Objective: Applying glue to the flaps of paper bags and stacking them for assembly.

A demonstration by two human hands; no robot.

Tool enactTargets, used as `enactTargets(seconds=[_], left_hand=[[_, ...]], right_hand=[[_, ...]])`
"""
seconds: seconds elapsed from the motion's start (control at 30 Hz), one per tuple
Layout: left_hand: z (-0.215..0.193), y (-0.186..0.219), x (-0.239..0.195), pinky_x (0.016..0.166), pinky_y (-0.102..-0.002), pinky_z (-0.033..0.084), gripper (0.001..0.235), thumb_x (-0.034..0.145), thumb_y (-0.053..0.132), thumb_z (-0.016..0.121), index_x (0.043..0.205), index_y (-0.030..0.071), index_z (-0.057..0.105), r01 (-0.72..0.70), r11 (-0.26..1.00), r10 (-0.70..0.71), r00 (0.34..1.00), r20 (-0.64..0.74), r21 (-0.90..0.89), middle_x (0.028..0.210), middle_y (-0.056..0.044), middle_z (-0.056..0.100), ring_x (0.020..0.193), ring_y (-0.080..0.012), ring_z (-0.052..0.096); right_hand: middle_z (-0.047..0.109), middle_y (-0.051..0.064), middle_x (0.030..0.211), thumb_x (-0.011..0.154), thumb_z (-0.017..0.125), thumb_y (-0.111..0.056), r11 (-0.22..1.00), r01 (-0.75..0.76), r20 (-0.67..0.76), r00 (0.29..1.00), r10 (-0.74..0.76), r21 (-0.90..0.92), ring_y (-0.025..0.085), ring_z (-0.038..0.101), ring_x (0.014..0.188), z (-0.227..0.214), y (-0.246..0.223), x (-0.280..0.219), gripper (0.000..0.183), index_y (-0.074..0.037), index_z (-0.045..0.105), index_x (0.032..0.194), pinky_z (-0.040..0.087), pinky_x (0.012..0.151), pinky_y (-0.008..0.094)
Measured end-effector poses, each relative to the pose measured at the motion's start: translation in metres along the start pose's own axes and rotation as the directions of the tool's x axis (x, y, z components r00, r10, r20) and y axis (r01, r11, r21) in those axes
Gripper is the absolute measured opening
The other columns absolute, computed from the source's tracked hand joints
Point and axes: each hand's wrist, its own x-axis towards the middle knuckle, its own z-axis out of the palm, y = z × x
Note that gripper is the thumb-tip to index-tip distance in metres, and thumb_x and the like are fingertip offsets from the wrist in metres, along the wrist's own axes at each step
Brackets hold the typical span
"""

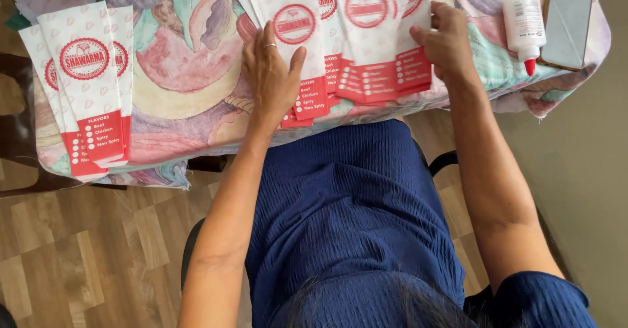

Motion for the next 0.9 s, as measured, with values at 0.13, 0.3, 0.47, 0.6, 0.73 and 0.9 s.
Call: enactTargets(seconds=[0.13,0.3,0.47,0.6,0.73,0.9], left_hand=[[-0.01,0.003,0.008,0.114,-0.052,0.033,0.083,0.102,0.045,0.07,0.155,-0.003,0.027,0.004,0.983,-0.014,0.998,-0.055,-0.185,0.153,-0.026,0.046,0.137,-0.0412,0.042],[-0.019,0.014,0.018,0.112,-0.054,0.037,0.085,0.099,0.045,0.069,0.155,-0.004,0.027,0.218,0.929,-0.2,0.976,0.09,-0.298,0.155,-0.025,0.041,0.14,-0.0442,0.034],[-0.017,0.033,0.029,0.112,-0.064,0.032,0.091,0.091,0.047,0.077,0.153,0.001,0.029,0.362,0.877,-0.31,0.929,0.202,-0.315,0.155,-0.031,0.033,0.146,-0.0563,0.019],[-0.036,0.038,0.029,0.102,-0.057,0.046,0.087,0.087,0.049,0.078,0.148,0.004,0.036,0.383,0.867,-0.336,0.921,0.196,-0.319,0.146,-0.026,0.046,0.139,-0.0456,0.037],[-0.059,0.028,0.024,0.1,-0.055,0.049,0.082,0.087,0.047,0.073,0.148,0.007,0.037,0.512,0.785,-0.464,0.859,0.216,-0.348,0.146,-0.021,0.046,0.139,-0.0396,0.041],[-0.062,0.022,0.026,0.1,-0.056,0.047,0.087,0.086,0.044,0.077,0.152,0.005,0.035,0.541,0.773,-0.494,0.841,0.222,-0.332,0.149,-0.02,0.046,0.142,-0.0381,0.038]], right_hand=[[0.074,0.011,0.111,0.095,0.07,-0.003,0.948,-0.027,0.1,0.995,-0.005,0.317,0.021,0.077,0.097,-0.001,-0.017,-0.005,0.046,-0.004,0.053,0.138,0.069,0.081,0.036],[0.071,0.01,0.112,0.103,0.06,-0.009,0.985,-0.004,0.085,0.996,-0.011,0.172,0.021,0.074,0.098,0.015,-0.019,-0.004,0.035,-0.005,0.056,0.138,0.069,0.08,0.039],[0.075,0.01,0.115,0.106,0.058,-0.02,0.983,-0.161,0.275,0.953,0.13,0.092,0.023,0.077,0.101,0.059,-0.052,-0.017,0.017,-0.004,0.058,0.11,0.068,0.078,0.035],[0.069,0.013,0.122,0.106,0.05,-0.015,0.934,-0.307,0.388,0.895,0.219,0.182,0.029,0.074,0.112,0.087,-0.075,-0.028,0.022,-0.002,0.054,0.123,0.071,0.088,0.04],[0.069,0.015,0.12,0.101,0.056,-0.011,0.865,-0.287,0.373,0.919,0.128,0.411,0.029,0.076,0.105,0.103,-0.059,-0.017,0.029,0.0,0.058,0.128,0.071,0.085,0.045],[0.069,0.016,0.126,0.099,0.053,0.007,0.778,-0.282,0.45,0.893,-0.002,0.561,0.028,0.069,0.115,0.114,-0.06,-0.023,0.039,0.001,0.051,0.137,0.064,0.097,0.045]])
